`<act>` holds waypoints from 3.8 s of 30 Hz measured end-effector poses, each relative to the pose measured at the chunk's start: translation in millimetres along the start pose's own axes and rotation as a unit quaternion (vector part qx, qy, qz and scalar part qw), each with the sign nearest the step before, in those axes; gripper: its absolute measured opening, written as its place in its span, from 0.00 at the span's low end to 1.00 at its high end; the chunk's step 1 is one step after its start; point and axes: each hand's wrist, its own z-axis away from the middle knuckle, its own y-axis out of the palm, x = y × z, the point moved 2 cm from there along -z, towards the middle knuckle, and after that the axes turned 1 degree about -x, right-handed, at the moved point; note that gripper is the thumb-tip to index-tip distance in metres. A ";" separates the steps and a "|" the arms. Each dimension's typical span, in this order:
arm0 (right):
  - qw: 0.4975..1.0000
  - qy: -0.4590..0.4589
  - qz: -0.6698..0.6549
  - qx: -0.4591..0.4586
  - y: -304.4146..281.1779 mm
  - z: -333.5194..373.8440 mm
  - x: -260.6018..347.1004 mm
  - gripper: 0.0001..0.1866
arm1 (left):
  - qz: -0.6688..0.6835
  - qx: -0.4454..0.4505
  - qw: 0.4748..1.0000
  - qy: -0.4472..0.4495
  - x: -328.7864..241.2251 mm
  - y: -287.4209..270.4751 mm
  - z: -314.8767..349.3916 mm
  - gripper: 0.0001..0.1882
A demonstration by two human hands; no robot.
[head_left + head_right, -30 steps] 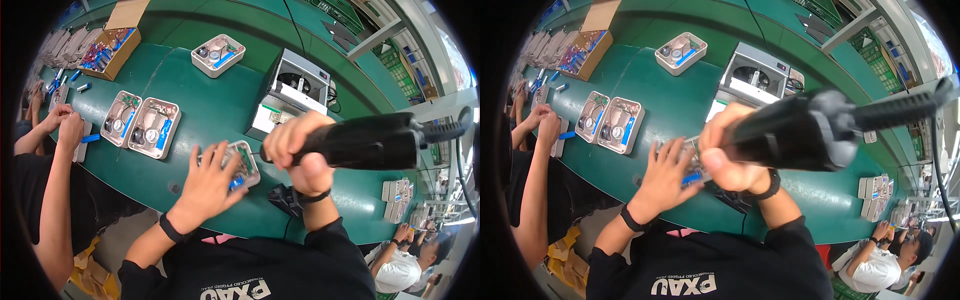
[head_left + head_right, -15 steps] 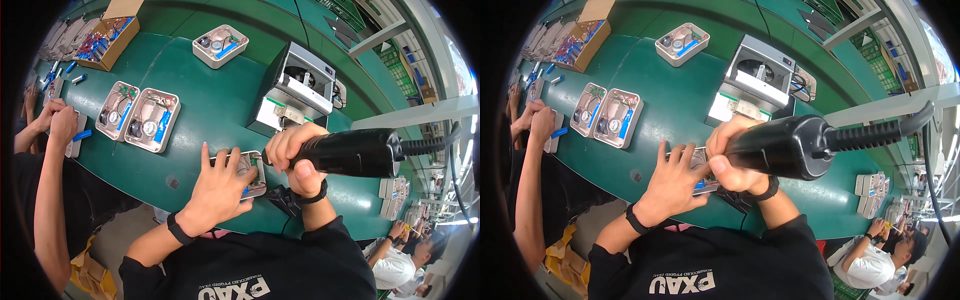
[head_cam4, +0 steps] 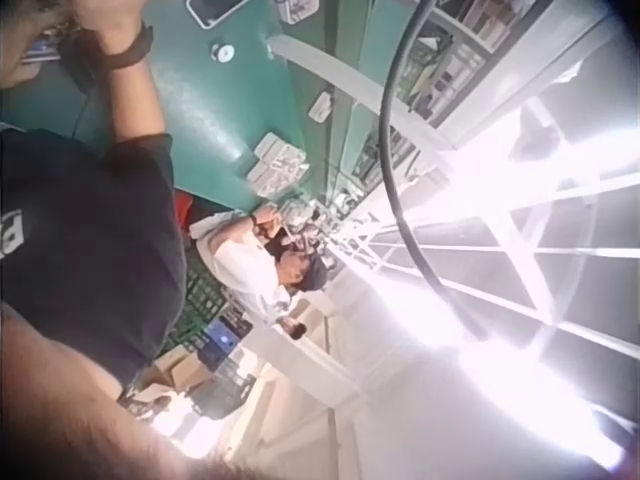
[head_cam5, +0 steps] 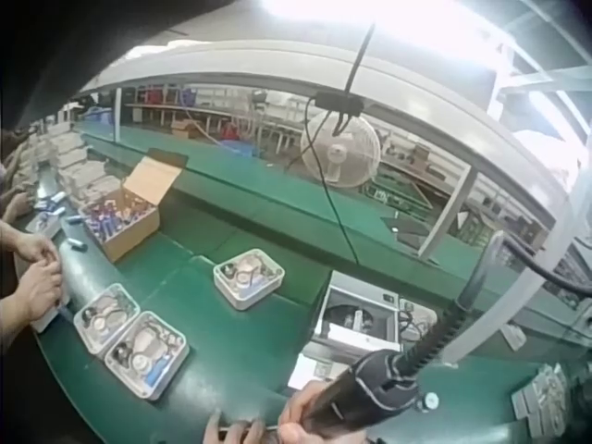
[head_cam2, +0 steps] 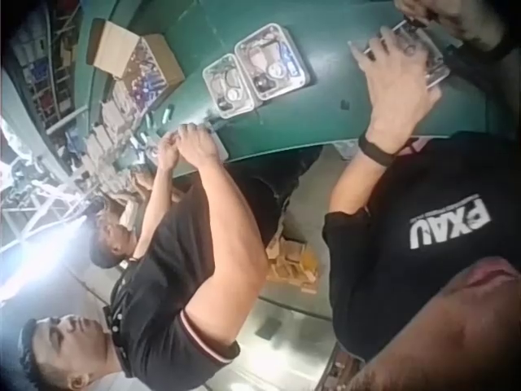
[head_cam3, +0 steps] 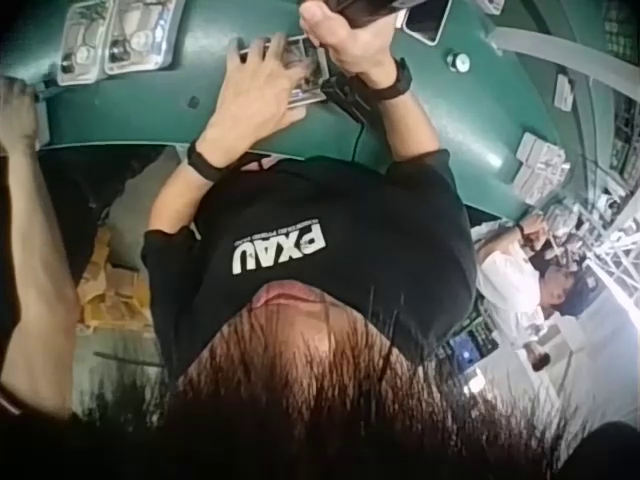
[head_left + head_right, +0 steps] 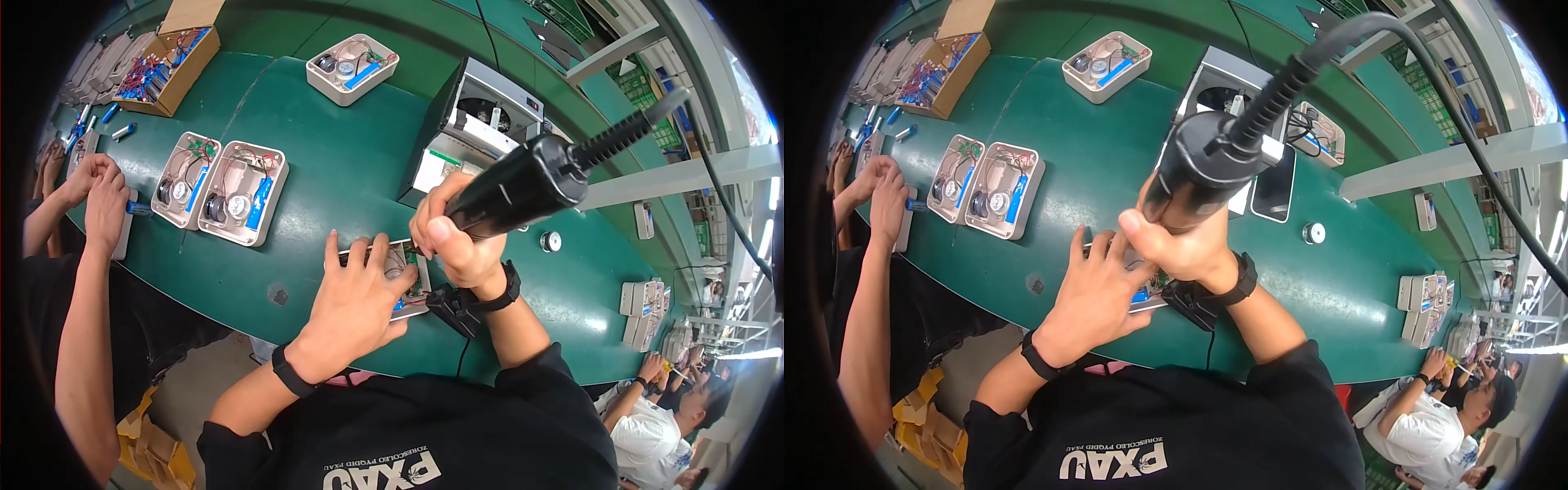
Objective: The person picks up a screw from a dispenser with an electric screwdriver, drives it into a circuit board inside a plastic housing, and places the unit on the table. This process is repeated for several units, occasionally moving aside other components to clear the workspace.
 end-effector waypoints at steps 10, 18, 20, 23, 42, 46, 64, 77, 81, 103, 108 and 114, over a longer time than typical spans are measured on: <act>1.000 -0.021 0.015 -0.003 -3.9 -0.7 1.7 0.15 | 0.003 -0.003 1.000 0.004 0.1 2.4 -0.2 0.34; 0.936 -0.347 0.036 -0.039 -34.1 -29.5 87.3 0.19 | 0.018 -0.025 0.999 0.008 -1.0 8.2 -4.5 0.31; 0.912 -0.361 0.155 -0.119 -53.1 -51.5 84.0 0.19 | 0.019 -0.027 0.999 0.008 -3.3 9.6 -7.4 0.31; 0.894 -0.363 0.200 -0.170 -66.4 -46.9 90.0 0.18 | 0.018 -0.036 0.999 -0.006 -3.6 10.0 -11.5 0.29; 0.997 -0.064 0.001 -0.038 -23.4 -2.8 33.5 0.17 | 0.011 -0.040 0.999 -0.016 -9.1 11.6 -18.6 0.30; 0.996 -0.061 0.059 -0.027 -19.9 -0.1 13.0 0.15 | 0.019 -0.031 0.999 -0.026 -7.9 12.6 -19.0 0.30; 0.997 -0.047 -0.002 -0.061 -10.1 0.1 -12.0 0.17 | 0.034 -0.028 0.999 -0.013 -1.3 6.6 -19.4 0.30; 0.977 -0.154 0.071 -0.129 -42.3 -28.9 59.9 0.15 | -0.026 -0.089 0.969 -0.231 -20.9 18.6 -17.4 0.31; 0.988 -0.089 0.094 -0.082 -37.6 -24.4 52.9 0.15 | -0.025 -0.097 0.969 -0.225 -18.1 20.1 -14.6 0.31; 0.984 -0.165 0.030 -0.066 -26.6 -5.2 49.8 0.17 | 0.003 -0.107 0.970 -0.219 -15.7 23.1 -14.7 0.30; 0.957 -0.188 0.181 -0.124 -39.9 -20.3 48.3 0.17 | -0.009 -0.114 0.970 -0.215 -16.5 23.1 -15.6 0.30; 0.991 -0.070 0.035 -0.108 -24.0 -10.1 49.0 0.18 | 0.009 -0.115 0.968 -0.223 -15.5 23.3 -14.6 0.29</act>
